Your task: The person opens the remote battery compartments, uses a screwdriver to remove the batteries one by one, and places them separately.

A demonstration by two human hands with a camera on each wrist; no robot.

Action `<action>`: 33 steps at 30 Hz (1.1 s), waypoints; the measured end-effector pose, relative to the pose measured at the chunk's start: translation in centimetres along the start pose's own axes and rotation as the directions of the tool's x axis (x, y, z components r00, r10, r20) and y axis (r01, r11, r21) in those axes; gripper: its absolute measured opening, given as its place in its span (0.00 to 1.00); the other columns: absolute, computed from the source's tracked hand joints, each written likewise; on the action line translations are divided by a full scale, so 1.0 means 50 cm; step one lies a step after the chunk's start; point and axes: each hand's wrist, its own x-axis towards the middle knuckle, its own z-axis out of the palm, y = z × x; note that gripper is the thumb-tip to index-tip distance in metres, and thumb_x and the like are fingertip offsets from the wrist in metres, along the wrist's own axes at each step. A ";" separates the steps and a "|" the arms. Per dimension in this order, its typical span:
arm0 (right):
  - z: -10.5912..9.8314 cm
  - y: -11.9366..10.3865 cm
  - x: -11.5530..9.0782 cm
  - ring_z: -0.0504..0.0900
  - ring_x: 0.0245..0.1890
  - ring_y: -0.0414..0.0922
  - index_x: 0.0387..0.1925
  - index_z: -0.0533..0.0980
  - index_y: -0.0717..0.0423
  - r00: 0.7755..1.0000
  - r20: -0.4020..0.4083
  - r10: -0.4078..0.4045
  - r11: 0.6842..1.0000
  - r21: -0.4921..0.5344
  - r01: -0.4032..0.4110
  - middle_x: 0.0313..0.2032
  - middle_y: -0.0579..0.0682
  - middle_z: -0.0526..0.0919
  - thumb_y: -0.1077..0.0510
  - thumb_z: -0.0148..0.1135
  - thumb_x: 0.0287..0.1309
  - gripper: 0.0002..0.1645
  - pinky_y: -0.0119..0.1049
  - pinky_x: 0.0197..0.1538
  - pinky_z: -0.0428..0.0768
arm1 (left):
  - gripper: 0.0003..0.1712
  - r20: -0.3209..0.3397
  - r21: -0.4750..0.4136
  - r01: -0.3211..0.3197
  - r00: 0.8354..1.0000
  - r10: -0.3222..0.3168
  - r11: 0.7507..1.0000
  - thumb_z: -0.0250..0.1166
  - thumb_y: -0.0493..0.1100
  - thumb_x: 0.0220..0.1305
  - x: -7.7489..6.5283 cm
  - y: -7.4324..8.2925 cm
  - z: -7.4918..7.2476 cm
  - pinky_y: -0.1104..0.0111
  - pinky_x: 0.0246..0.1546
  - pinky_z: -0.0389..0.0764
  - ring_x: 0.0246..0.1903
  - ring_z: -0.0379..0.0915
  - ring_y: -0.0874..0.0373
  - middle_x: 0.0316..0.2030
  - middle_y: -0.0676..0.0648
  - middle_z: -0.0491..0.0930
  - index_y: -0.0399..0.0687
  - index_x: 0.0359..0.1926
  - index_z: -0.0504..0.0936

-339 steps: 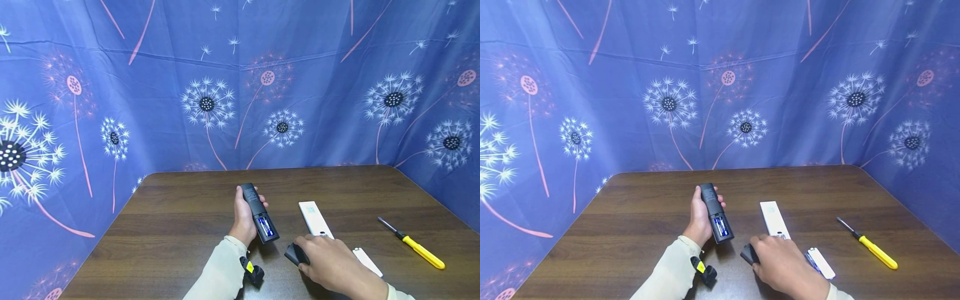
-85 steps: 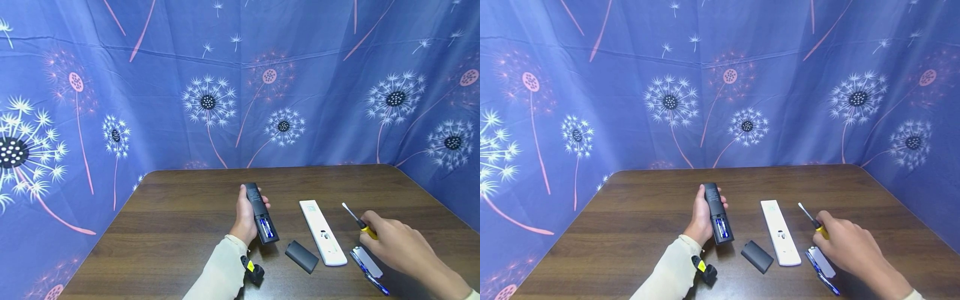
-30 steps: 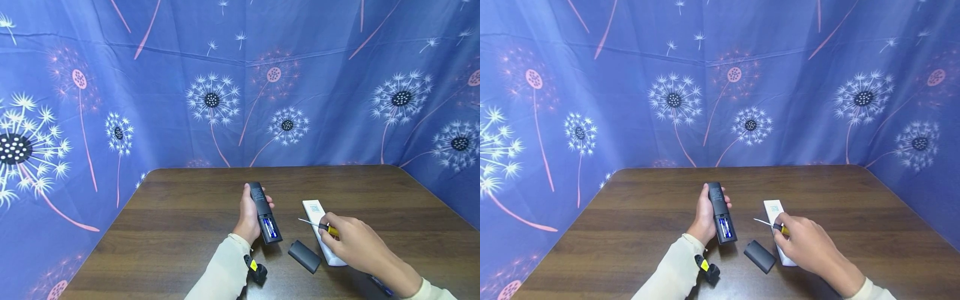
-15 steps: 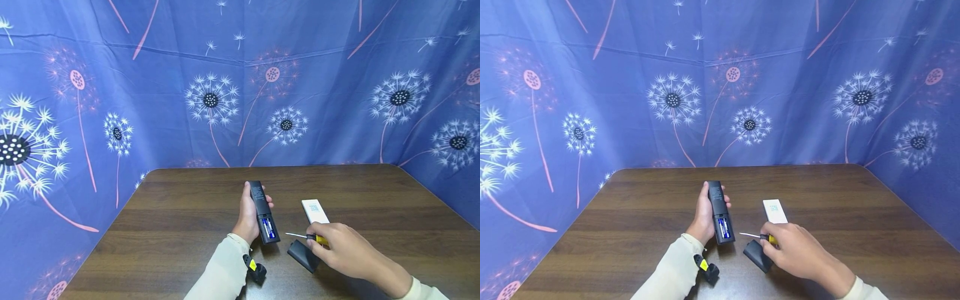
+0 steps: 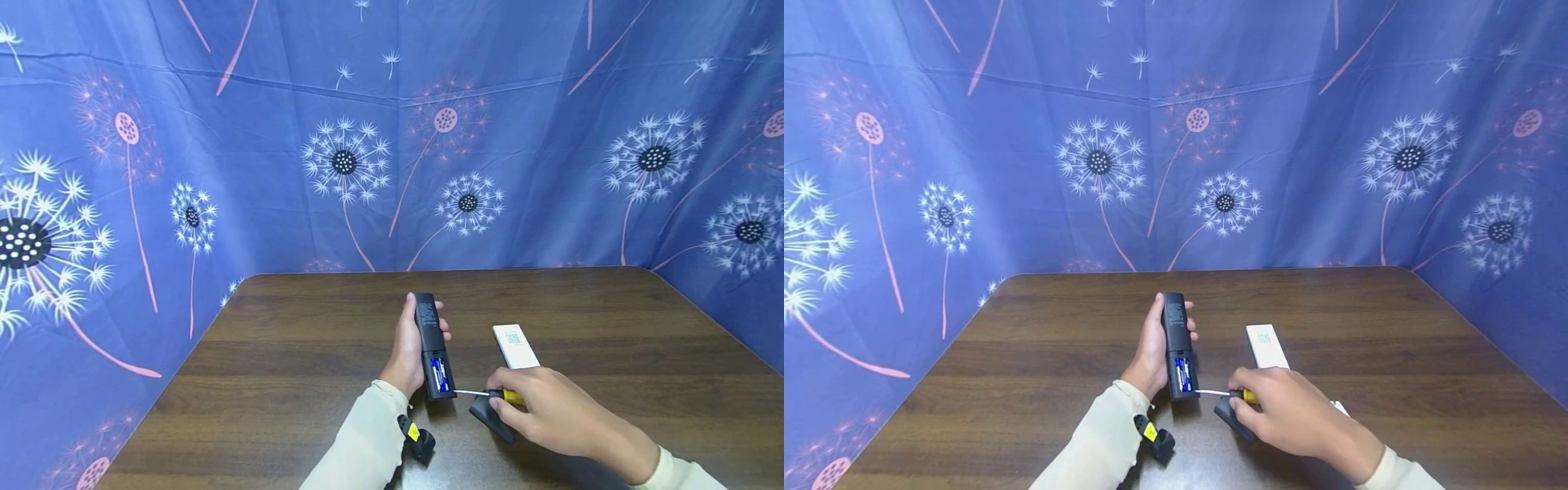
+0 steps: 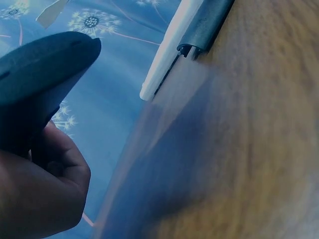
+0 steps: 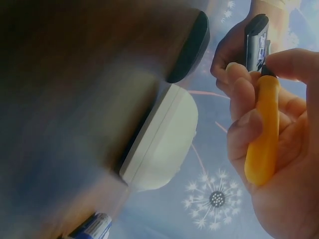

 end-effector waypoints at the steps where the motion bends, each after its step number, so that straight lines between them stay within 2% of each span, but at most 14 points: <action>1: 0.001 0.000 0.002 0.70 0.26 0.29 0.41 0.79 0.39 1.000 -0.003 -0.009 1.000 0.000 0.009 0.31 0.27 0.75 0.53 0.66 0.65 0.04 0.29 0.28 0.70 | 0.43 0.000 -0.003 0.007 1.000 -0.007 1.000 0.40 0.75 0.71 0.000 -0.001 0.000 0.65 0.35 0.71 0.30 0.78 0.57 0.30 0.49 0.79 0.46 0.59 0.78; 5: 0.006 -0.001 0.006 0.70 0.25 0.28 0.40 0.79 0.39 0.999 -0.014 -0.038 0.999 -0.004 0.038 0.30 0.27 0.74 0.53 0.66 0.65 0.05 0.29 0.28 0.70 | 0.43 -0.003 0.006 0.021 1.000 -0.021 1.000 0.40 0.76 0.70 -0.001 -0.002 0.000 0.65 0.36 0.71 0.30 0.78 0.57 0.30 0.49 0.79 0.46 0.57 0.80; 14: 0.009 0.000 0.011 0.71 0.25 0.29 0.40 0.80 0.41 0.998 0.059 -0.013 0.999 0.035 0.011 0.30 0.28 0.75 0.50 0.64 0.68 0.02 0.29 0.28 0.70 | 0.42 -0.008 0.018 0.022 1.000 -0.022 1.000 0.38 0.73 0.73 -0.004 -0.002 0.003 0.66 0.33 0.72 0.28 0.77 0.58 0.29 0.50 0.78 0.44 0.55 0.79; 19: 0.009 0.002 0.013 0.71 0.26 0.28 0.40 0.80 0.41 0.998 0.065 -0.017 1.000 0.025 0.015 0.31 0.28 0.76 0.48 0.63 0.69 0.04 0.30 0.29 0.72 | 0.42 -0.002 0.042 0.016 1.000 -0.016 0.999 0.38 0.73 0.73 -0.003 -0.002 0.003 0.67 0.34 0.74 0.27 0.77 0.59 0.28 0.50 0.77 0.43 0.56 0.78; 27: 0.016 0.003 0.017 0.75 0.31 0.27 0.38 0.81 0.41 0.996 0.032 -0.087 0.996 0.003 0.087 0.34 0.27 0.78 0.48 0.63 0.69 0.05 0.34 0.34 0.79 | 0.41 -0.004 0.034 0.026 1.000 -0.026 0.999 0.39 0.73 0.73 -0.002 -0.004 0.003 0.67 0.34 0.75 0.25 0.76 0.59 0.27 0.50 0.77 0.43 0.56 0.78; 33: 0.017 0.002 0.021 0.72 0.27 0.25 0.38 0.83 0.44 0.990 0.017 -0.138 0.990 -0.024 0.139 0.31 0.27 0.77 0.49 0.60 0.72 0.08 0.30 0.30 0.77 | 0.42 0.001 0.030 0.024 1.000 -0.024 0.999 0.39 0.73 0.73 -0.001 -0.006 0.003 0.68 0.31 0.74 0.24 0.76 0.60 0.27 0.50 0.77 0.42 0.55 0.78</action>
